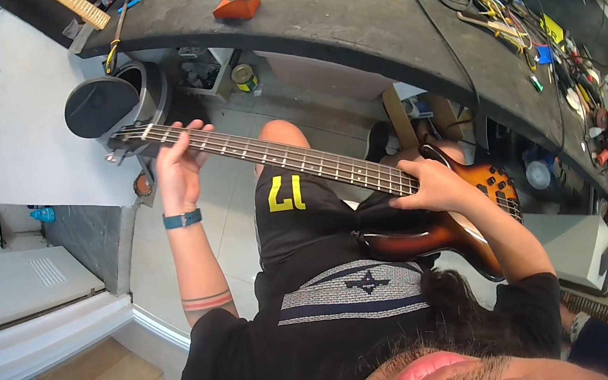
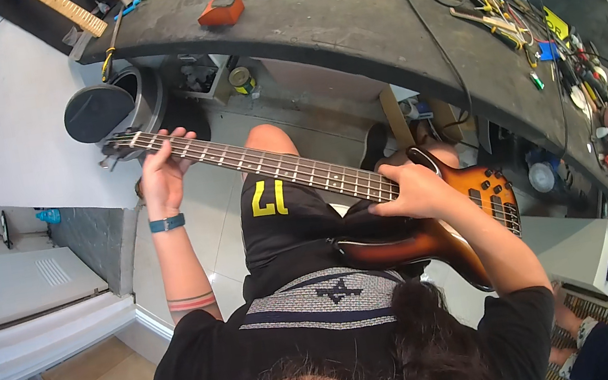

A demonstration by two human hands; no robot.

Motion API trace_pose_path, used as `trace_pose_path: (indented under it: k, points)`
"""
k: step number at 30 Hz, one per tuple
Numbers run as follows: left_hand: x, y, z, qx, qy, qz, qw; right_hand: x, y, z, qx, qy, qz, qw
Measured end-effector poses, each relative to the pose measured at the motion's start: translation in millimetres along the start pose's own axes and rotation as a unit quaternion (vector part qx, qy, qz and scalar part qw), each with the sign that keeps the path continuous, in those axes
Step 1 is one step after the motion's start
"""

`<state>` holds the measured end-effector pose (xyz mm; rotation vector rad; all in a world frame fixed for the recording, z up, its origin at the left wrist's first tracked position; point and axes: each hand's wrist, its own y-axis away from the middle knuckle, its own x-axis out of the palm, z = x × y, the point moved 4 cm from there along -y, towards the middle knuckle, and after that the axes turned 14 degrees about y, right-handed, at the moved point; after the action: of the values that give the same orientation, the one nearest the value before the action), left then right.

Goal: The person positions a plastic plate over the opening on the back of a bass guitar, fastens it with a screwdriver, and plays several notes on the instrument.

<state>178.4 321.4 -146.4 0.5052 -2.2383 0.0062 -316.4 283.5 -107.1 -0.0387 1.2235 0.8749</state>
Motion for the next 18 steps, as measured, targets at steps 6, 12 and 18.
trace_pose_path:
  k: [6, 12, 18]
  points:
    - [-35.4, -34.1, 64.2, -0.052, 0.081, -0.064, 0.993, 22.5, -20.7, -33.1, 0.025, 0.068, -0.029, 0.997]
    - [-57.7, -51.0, 131.5, -0.058, 0.076, -0.108, 0.990, 45.4, -31.5, -38.6, 0.030, 0.095, -0.048, 0.994]
    - [16.8, 16.4, 111.1, -0.190, -0.166, -0.122, 0.960, 53.7, -29.0, -39.2, 0.047, 0.122, -0.041, 0.991]
